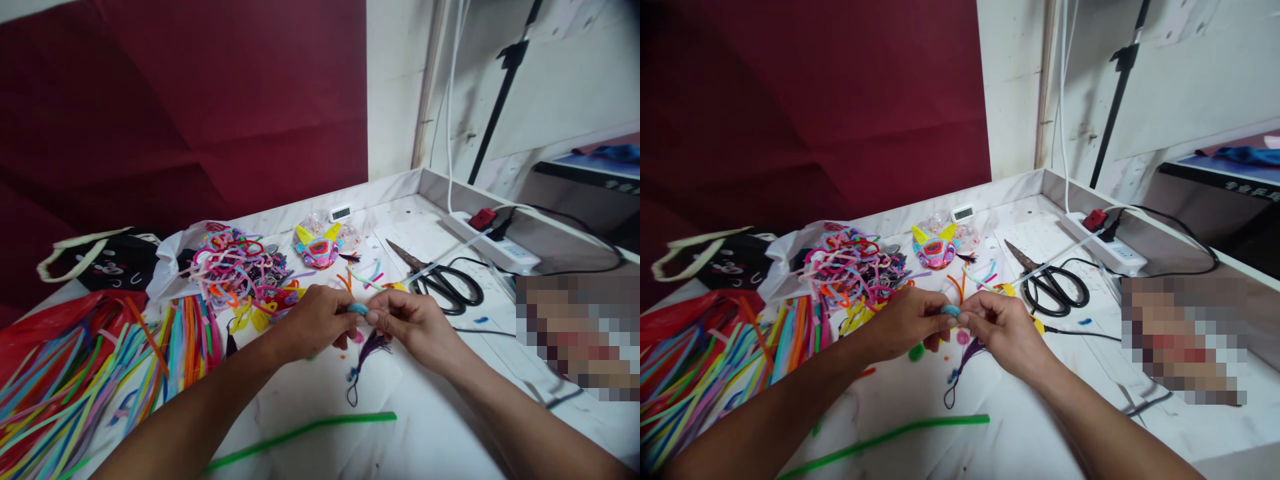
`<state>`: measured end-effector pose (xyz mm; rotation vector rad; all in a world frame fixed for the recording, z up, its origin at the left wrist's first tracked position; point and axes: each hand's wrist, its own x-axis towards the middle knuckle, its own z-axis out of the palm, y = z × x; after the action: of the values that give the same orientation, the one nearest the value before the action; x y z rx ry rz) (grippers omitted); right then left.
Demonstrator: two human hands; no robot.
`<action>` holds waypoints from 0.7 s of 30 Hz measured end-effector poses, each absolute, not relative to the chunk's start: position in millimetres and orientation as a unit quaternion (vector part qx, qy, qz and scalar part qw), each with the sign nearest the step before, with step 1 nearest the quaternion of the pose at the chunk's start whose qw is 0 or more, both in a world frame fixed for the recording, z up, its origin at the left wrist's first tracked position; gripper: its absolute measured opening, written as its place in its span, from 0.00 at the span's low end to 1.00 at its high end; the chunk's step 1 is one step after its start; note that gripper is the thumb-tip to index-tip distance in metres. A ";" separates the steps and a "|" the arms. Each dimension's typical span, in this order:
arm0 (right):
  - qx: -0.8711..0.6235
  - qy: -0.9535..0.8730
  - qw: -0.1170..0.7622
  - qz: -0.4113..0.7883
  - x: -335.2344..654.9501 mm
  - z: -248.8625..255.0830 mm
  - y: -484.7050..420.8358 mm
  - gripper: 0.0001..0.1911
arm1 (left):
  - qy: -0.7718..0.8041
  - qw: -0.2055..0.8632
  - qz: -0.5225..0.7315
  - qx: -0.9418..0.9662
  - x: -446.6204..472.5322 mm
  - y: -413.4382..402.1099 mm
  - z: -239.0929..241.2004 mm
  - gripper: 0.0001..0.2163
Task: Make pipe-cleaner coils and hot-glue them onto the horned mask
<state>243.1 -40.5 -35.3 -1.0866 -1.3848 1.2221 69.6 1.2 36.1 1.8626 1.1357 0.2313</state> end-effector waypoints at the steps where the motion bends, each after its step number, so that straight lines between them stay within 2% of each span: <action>1: -0.443 -0.567 0.475 0.507 243.3 -35.2 -40.7 0.18 | 0.461 0.459 0.091 0.754 69.9 0.9 36.4 0.10; 9: -0.407 -0.535 0.449 0.589 245.9 -25.9 -41.2 0.19 | 0.457 0.446 0.079 0.766 72.4 -2.5 38.6 0.09; 14: -0.389 -0.436 0.496 0.643 248.7 -22.5 -37.6 0.20 | 0.418 0.502 0.154 0.742 74.0 -0.5 32.0 0.08; 18: -0.352 -0.368 0.514 0.691 249.7 -21.8 -36.7 0.17 | 0.362 0.508 0.239 0.744 73.0 -3.2 26.4 0.22; 21: -0.329 -0.347 0.516 0.710 249.1 -22.1 -37.5 0.15 | 0.360 0.484 0.251 0.757 72.0 -7.3 24.1 0.18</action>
<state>249.1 -37.5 -22.1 -0.7893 -0.8333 1.7060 72.0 -7.3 24.1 1.8445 0.8764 0.6122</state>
